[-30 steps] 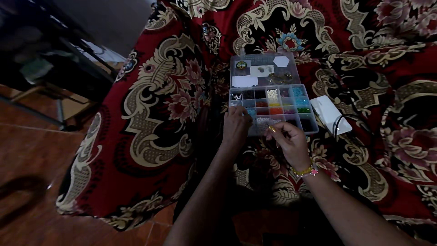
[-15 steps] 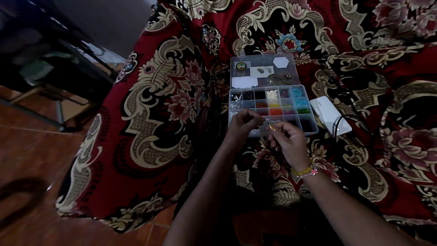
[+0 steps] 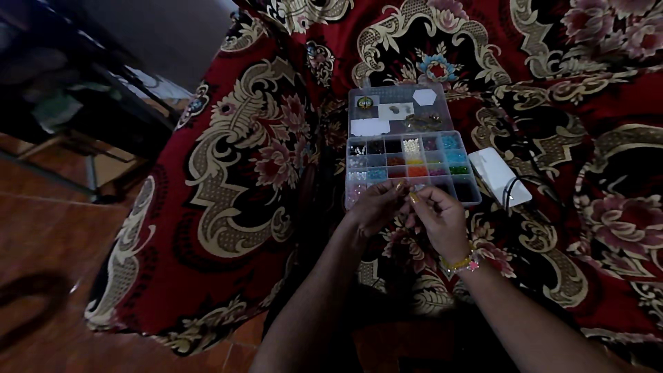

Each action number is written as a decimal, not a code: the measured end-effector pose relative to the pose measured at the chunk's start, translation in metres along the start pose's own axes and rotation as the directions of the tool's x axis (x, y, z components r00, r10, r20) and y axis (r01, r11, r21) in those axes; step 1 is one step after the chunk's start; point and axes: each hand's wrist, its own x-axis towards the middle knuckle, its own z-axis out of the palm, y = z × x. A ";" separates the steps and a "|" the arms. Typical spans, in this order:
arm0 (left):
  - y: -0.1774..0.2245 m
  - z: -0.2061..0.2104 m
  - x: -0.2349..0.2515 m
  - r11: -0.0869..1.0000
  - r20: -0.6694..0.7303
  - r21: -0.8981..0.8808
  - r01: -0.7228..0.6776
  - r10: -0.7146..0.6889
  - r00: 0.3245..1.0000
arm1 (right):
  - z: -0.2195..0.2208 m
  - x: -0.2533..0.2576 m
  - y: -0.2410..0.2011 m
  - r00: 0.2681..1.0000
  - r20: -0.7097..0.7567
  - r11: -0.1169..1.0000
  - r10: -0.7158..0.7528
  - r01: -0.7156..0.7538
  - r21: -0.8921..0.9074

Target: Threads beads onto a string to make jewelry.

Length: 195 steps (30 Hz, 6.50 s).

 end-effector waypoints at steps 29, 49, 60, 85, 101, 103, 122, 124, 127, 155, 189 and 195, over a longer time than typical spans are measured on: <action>0.001 -0.008 0.002 0.994 0.055 0.095 -0.049 0.044 0.998 | 0.002 0.000 0.004 0.999 -0.013 0.999 -0.047 0.047 0.004; 0.012 -0.006 -0.003 0.955 0.015 0.284 -0.081 0.080 0.997 | 0.002 -0.001 0.004 0.999 0.002 0.999 -0.032 0.032 -0.011; 0.015 -0.010 -0.005 0.914 0.044 0.374 -0.160 0.155 0.987 | 0.000 0.001 0.003 0.998 0.053 0.999 0.033 -0.032 -0.018; 0.023 -0.003 -0.008 0.674 -0.058 0.714 -0.191 0.328 0.943 | 0.001 0.003 0.006 0.992 0.098 0.995 0.081 -0.075 -0.060; 0.009 -0.022 -0.001 -0.099 0.050 0.995 0.009 0.573 0.818 | -0.002 0.002 0.012 0.995 0.014 0.982 -0.101 0.102 -0.156; 0.006 -0.023 0.001 -0.119 0.053 0.993 0.019 0.573 0.818 | -0.002 0.002 0.012 0.993 0.007 0.982 -0.115 0.115 -0.151; 0.008 -0.016 -0.001 -0.048 0.068 0.998 -0.049 0.605 0.794 | -0.001 0.003 0.008 1.000 0.006 0.998 -0.012 0.013 -0.060; 0.012 -0.010 -0.005 0.249 -0.048 0.961 -0.120 0.577 0.815 | 0.000 0.003 0.007 1.000 -0.003 0.999 0.025 -0.025 -0.042; 0.016 -0.001 -0.007 0.788 -0.193 0.588 -0.182 0.355 0.915 | 0.000 0.003 0.006 0.999 -0.009 0.999 0.038 -0.038 -0.011; -0.002 0.000 0.001 1.000 0.014 -0.001 -0.018 0.018 1.000 | 0.000 0.002 0.004 0.999 0.007 0.999 0.034 -0.034 0.005; -0.001 -0.002 0.001 0.998 0.030 0.052 -0.040 0.038 0.999 | 0.000 0.002 0.005 1.000 0.020 1.000 0.025 -0.025 0.014; 0.000 -0.001 0.000 0.998 0.034 0.053 -0.041 0.039 0.999 | 0.000 0.002 0.004 0.999 0.026 0.999 0.033 -0.034 0.023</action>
